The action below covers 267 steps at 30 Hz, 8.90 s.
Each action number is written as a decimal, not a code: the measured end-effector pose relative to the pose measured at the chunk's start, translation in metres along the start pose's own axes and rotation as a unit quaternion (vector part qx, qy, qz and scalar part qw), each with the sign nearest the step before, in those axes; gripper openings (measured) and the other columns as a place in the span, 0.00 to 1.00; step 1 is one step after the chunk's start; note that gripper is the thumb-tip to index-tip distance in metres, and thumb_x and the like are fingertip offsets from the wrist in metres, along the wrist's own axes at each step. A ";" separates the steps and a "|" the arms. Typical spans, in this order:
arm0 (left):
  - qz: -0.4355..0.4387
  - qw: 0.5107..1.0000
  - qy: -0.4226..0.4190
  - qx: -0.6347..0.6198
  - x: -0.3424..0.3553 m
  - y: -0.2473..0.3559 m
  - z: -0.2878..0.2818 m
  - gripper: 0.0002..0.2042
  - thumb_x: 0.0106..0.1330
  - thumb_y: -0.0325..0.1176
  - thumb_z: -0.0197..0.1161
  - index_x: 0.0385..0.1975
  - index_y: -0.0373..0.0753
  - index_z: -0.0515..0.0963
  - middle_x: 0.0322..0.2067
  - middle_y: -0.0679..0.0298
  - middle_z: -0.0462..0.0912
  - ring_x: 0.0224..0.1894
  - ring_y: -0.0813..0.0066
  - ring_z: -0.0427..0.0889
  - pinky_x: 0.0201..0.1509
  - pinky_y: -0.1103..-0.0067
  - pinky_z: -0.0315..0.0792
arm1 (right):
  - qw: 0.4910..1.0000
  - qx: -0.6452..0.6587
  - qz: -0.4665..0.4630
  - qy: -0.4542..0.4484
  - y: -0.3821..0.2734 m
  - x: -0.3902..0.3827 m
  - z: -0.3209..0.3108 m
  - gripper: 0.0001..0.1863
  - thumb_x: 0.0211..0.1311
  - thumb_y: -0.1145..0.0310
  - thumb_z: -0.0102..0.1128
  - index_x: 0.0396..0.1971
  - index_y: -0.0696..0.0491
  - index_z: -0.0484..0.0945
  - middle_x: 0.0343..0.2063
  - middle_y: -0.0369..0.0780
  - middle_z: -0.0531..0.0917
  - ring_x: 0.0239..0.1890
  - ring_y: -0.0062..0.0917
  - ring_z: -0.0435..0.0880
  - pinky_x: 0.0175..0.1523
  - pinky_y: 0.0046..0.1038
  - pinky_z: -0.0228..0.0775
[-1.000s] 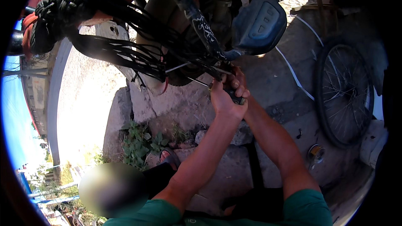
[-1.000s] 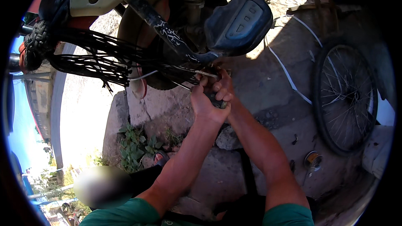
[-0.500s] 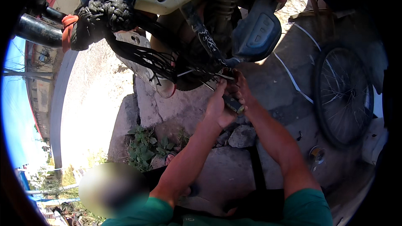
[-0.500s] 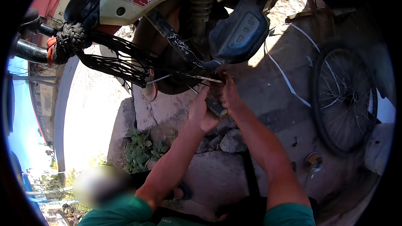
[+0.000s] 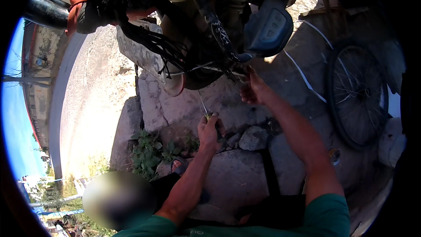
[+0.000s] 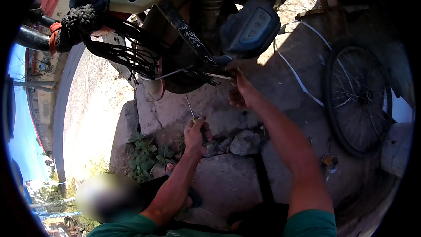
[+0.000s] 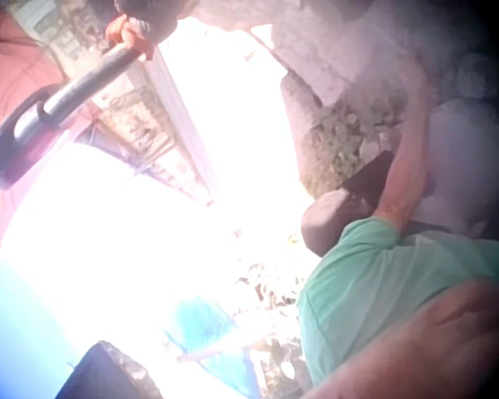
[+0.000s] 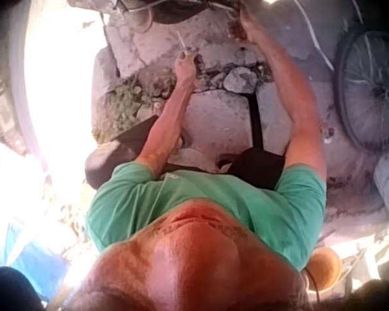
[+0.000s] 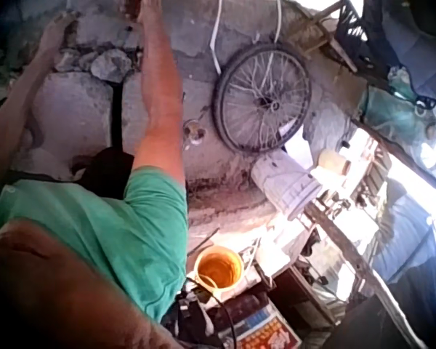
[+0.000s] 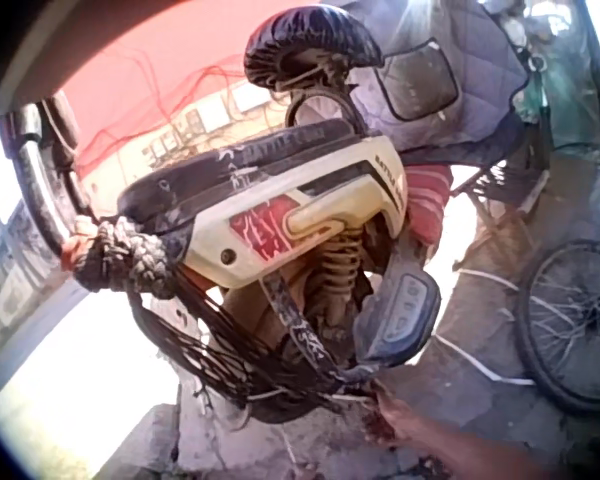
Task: The person is repairing a motorcycle, using a screwdriver to adjust components near the rear wheel and engine area. They repeatedly tighten or loosen screws while seated on the ground.
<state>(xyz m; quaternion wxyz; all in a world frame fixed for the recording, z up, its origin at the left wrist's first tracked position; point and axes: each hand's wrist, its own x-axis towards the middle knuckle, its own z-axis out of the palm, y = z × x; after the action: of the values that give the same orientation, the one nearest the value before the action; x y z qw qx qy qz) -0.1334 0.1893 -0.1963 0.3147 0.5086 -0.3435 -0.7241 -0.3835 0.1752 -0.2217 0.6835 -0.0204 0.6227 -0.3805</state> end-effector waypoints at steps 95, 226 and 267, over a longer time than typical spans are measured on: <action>-0.078 0.996 -0.036 -0.023 -0.035 0.107 0.033 0.18 0.76 0.44 0.49 0.45 0.33 0.71 0.18 0.62 0.69 0.11 0.75 0.62 0.14 0.75 0.58 | 0.859 -0.068 -0.499 -0.092 -0.029 0.053 -0.030 0.19 0.68 0.55 0.60 0.47 0.55 0.80 0.39 0.31 0.80 0.47 0.16 0.74 0.54 0.25 0.68; -0.224 0.886 -0.405 -0.006 0.001 0.084 0.048 0.17 0.64 0.42 0.64 0.42 0.33 0.78 0.26 0.58 0.78 0.21 0.68 0.73 0.32 0.68 0.75 | 0.886 -0.033 -0.447 -0.120 -0.031 0.052 -0.034 0.24 0.65 0.48 0.63 0.46 0.55 0.82 0.35 0.30 0.81 0.35 0.13 0.74 0.41 0.22 0.67; -0.079 0.994 -0.080 0.005 -0.058 0.046 -0.008 0.15 0.75 0.48 0.50 0.39 0.42 0.71 0.28 0.60 0.76 0.17 0.74 0.69 0.18 0.77 0.63 | 0.884 -0.084 -0.447 -0.105 -0.035 0.041 -0.026 0.31 0.65 0.43 0.60 0.49 0.59 0.81 0.39 0.37 0.85 0.41 0.19 0.78 0.47 0.26 0.70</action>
<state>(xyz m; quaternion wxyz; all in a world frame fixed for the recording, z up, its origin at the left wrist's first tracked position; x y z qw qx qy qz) -0.1048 0.2086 -0.1300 0.2255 0.4761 -0.3302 -0.7832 -0.4260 0.1393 -0.2437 0.4975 -0.3943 0.5019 -0.5875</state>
